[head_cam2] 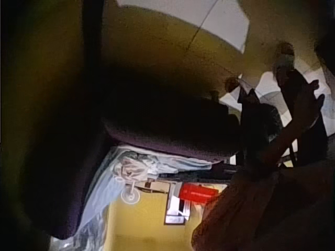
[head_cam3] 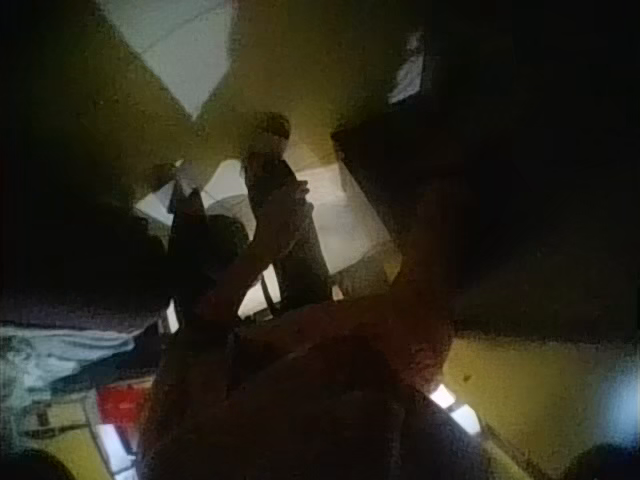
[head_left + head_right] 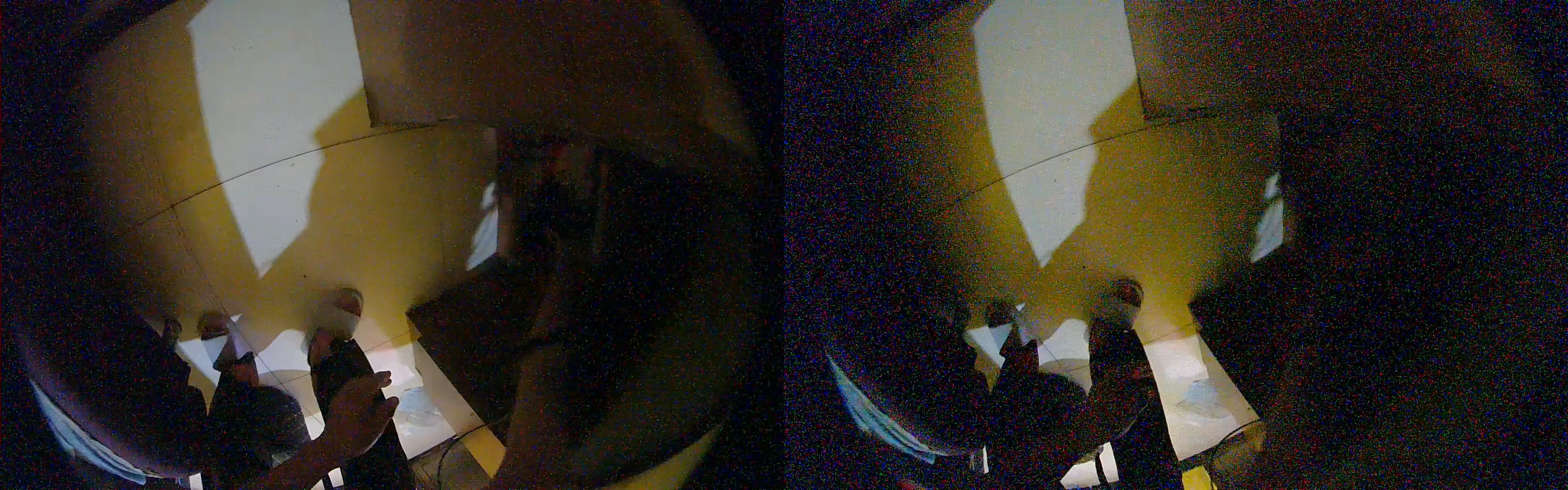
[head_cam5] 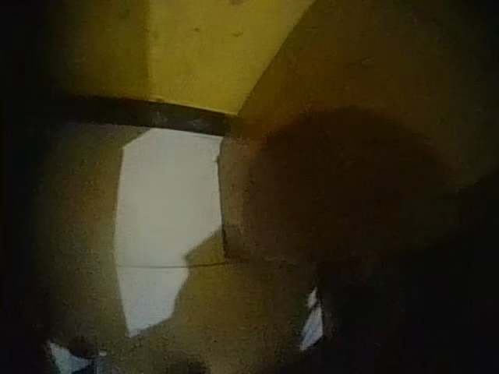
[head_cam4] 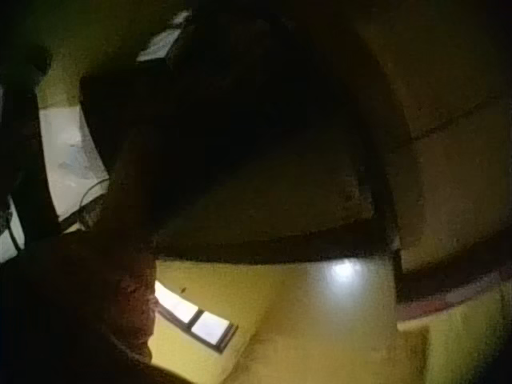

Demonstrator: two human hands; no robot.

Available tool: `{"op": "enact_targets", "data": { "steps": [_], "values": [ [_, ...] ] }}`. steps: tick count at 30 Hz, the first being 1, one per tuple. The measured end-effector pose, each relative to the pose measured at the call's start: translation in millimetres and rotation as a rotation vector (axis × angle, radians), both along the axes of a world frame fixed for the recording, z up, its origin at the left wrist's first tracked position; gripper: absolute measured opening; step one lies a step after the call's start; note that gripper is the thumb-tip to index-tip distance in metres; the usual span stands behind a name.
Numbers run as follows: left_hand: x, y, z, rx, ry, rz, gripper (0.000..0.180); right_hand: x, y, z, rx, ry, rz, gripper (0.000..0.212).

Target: The person unpacks a black work lamp from a cardboard box, attaches the power cord, and plugs it into a wall outlet. They then fold the box, place it aside, and briefly handle small bottles on a nearby table.

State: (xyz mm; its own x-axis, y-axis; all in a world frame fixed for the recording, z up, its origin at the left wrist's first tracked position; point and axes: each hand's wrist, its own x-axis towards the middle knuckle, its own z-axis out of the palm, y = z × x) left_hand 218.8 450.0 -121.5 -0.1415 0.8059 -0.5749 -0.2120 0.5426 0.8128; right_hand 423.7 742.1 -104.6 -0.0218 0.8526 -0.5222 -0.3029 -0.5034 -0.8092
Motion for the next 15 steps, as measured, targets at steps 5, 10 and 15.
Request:
{"op": "enact_targets", "data": {
  "steps": [5,10,15],
  "values": [
    [-3,-11,4,0.014,-0.018,0.078,0.039,4,26,20,0.034,-0.067,0.003,0.053],
    [-5,-19,7,-0.053,-0.133,0.083,0.038,2,15,23,0.017,-0.102,0.002,0.054],
    [-11,-20,4,-0.051,-0.156,0.077,0.038,11,3,28,0.005,-0.144,-0.011,0.054]
  ]
}}
